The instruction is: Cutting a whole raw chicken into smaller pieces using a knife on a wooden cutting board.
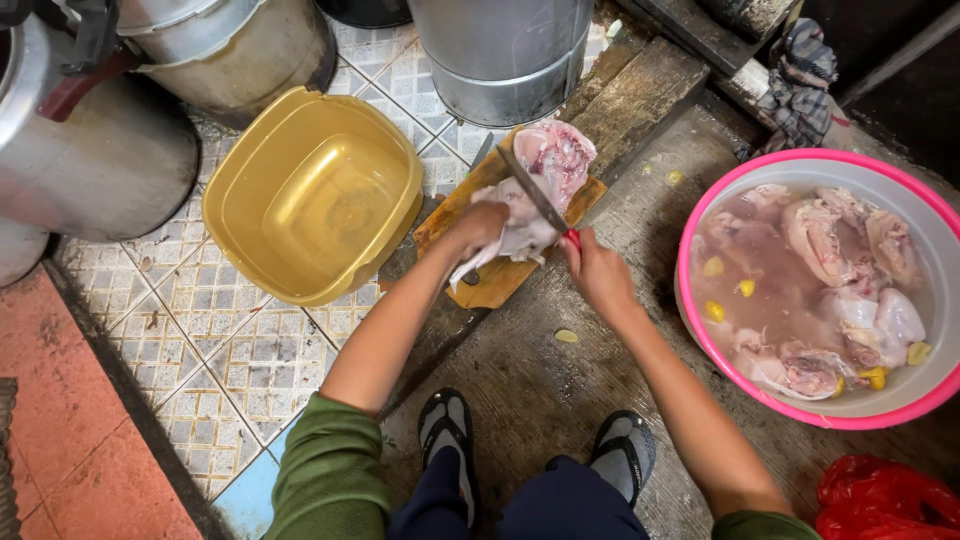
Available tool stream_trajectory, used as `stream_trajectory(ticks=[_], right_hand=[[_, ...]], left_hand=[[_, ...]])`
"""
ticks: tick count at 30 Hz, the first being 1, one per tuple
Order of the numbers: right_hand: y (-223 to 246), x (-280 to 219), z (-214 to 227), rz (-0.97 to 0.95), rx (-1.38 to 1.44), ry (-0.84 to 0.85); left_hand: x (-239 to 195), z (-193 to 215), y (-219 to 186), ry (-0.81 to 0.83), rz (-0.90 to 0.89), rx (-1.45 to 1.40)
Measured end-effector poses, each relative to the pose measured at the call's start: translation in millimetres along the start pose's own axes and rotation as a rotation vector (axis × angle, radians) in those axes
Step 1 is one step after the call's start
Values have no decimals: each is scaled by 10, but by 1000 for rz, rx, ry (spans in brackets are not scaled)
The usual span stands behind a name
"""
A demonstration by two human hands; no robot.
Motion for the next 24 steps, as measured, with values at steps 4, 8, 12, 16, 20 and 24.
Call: stream_trajectory(ticks=[4,8,12,16,20,24], right_hand=[[404,204,877,74,-116,-18],[394,257,939,191,-220,79],[506,153,1014,285,-280,168],[677,120,826,305,-306,163],[717,210,416,284,-241,178],[702,-27,440,292,-254,208]], left_hand=[[159,-11,34,-157,459,-953],[146,-164,206,-221,433,-980],[469,-671,972,-271,449,-920],[682,-1005,1328,-298,455,-973],[618,-1033,1495,-329,527,-773],[-393,-170,779,-307,239,-331]])
Point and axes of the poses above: each hand's wrist, its own x-axis towards the middle knuckle, its own z-axis out of the back of the hand, y = z × x, the point moved 1 cm from there along x, towards the middle knuckle, and after that the axes turned 13 degrees about -y, right-handed, at the moved point
